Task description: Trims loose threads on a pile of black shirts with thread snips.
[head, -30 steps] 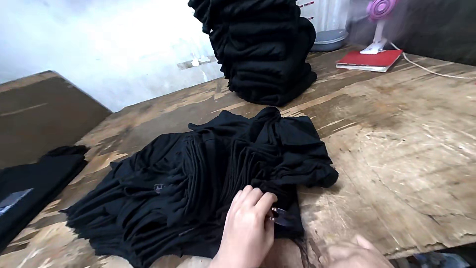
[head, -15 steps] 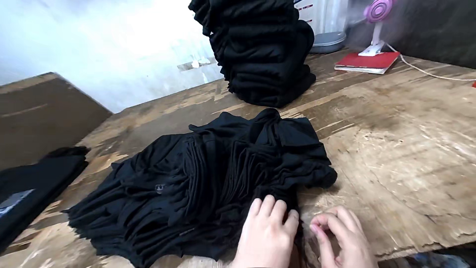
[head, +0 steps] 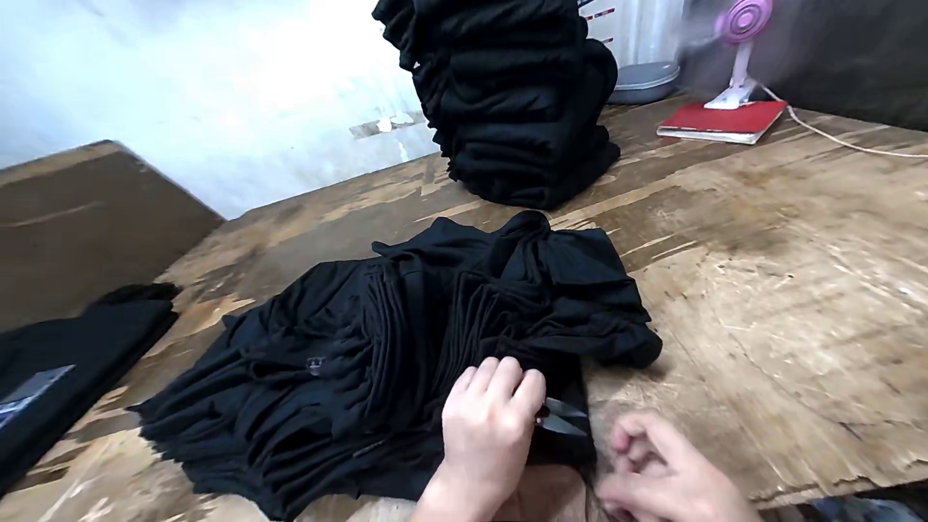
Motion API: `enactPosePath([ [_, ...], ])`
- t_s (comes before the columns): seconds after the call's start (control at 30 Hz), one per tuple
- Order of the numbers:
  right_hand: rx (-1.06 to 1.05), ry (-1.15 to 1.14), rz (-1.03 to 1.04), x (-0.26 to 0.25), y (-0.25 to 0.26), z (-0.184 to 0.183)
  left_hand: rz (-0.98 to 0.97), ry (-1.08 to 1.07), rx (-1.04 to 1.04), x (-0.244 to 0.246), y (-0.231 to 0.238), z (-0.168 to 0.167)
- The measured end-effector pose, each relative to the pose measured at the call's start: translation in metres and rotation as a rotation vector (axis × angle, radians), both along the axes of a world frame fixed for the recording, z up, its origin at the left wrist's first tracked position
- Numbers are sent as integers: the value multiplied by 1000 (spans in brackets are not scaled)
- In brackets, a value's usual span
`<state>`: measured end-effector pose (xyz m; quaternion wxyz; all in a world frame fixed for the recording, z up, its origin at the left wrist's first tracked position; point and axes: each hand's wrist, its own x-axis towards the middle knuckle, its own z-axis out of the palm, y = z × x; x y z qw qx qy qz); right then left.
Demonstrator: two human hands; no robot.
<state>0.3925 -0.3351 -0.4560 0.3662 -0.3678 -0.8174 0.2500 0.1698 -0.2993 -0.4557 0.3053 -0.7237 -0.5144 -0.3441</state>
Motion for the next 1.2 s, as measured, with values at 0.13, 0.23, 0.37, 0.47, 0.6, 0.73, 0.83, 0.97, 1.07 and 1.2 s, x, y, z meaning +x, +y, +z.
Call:
enactPosePath([
  [0.13,-167,-432,51,45,-4,26,-268,-54,-322,-18,-10,0],
  [0.23,-124,-423,-64,41,-7,28,-423,-33,-517,-36,-19,2],
  [0.37,50,-167,-282,-14,-4,7,-473,-74,-563,-42,-17,4],
  [0.47,148,45,-346,-51,8,-15,-520,-277,-627,-43,-14,9],
  [0.6,-117,594,-170,-68,39,-24,-529,-642,-762,-44,-12,22],
  [0.73,-283,656,-165,-60,46,-20,-483,-464,-669,-40,-16,10],
  [0.83,-269,630,-192,-57,48,-21,-393,-334,-593,-36,-15,-2],
  [0.97,-167,515,-54,-44,55,-27,-426,-588,-827,-42,-9,20],
  [1.07,-85,305,-4,-47,47,-23,-372,-653,-893,-40,-5,26],
  [1.2,161,293,-170,-63,48,-33,-338,-677,-892,-37,-5,26],
])
